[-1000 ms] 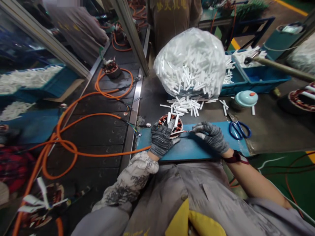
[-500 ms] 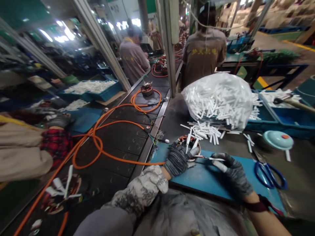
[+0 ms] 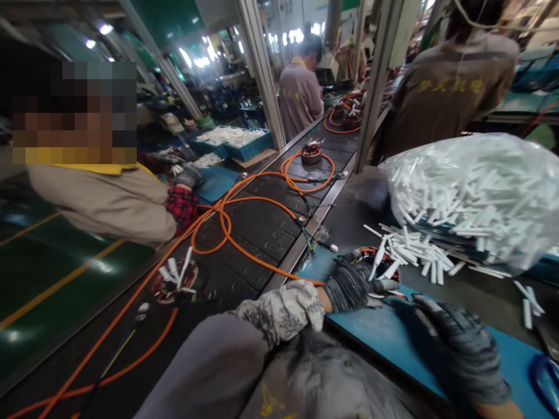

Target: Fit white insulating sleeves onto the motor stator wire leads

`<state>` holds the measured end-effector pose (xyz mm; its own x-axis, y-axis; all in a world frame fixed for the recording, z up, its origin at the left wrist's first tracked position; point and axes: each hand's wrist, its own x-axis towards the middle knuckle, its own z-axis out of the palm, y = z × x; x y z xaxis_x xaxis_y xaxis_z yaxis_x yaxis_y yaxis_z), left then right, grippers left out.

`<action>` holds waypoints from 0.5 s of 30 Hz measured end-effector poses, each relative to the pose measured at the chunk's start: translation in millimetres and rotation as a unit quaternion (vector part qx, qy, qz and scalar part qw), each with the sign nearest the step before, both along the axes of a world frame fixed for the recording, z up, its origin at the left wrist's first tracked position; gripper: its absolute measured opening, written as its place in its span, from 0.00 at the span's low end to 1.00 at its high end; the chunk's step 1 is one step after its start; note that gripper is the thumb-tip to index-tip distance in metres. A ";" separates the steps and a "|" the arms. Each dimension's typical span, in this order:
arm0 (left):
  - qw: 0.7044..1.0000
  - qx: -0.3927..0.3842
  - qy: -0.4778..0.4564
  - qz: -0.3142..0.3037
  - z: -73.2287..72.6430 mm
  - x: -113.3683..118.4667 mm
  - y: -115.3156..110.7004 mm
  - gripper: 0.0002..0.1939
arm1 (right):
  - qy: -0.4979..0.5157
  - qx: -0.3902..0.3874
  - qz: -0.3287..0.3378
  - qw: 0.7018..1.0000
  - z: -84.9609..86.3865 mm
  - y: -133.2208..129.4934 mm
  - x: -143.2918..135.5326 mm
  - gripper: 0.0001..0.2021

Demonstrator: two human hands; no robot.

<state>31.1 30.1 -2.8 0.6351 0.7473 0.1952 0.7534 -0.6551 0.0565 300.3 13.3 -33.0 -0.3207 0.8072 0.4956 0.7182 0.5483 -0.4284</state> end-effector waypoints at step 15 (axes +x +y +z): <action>0.996 -0.002 -0.090 0.004 -19.0 -4.7 7.4 0.22 | 0.220 -0.102 -0.225 0.944 47.9 -20.8 17.1 0.16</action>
<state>26.5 37.5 -21.9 0.5836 0.7537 0.3023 0.7365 -0.6481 0.1939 317.4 -7.5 14.9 0.2777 0.9055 0.3208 0.5860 0.1049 -0.8035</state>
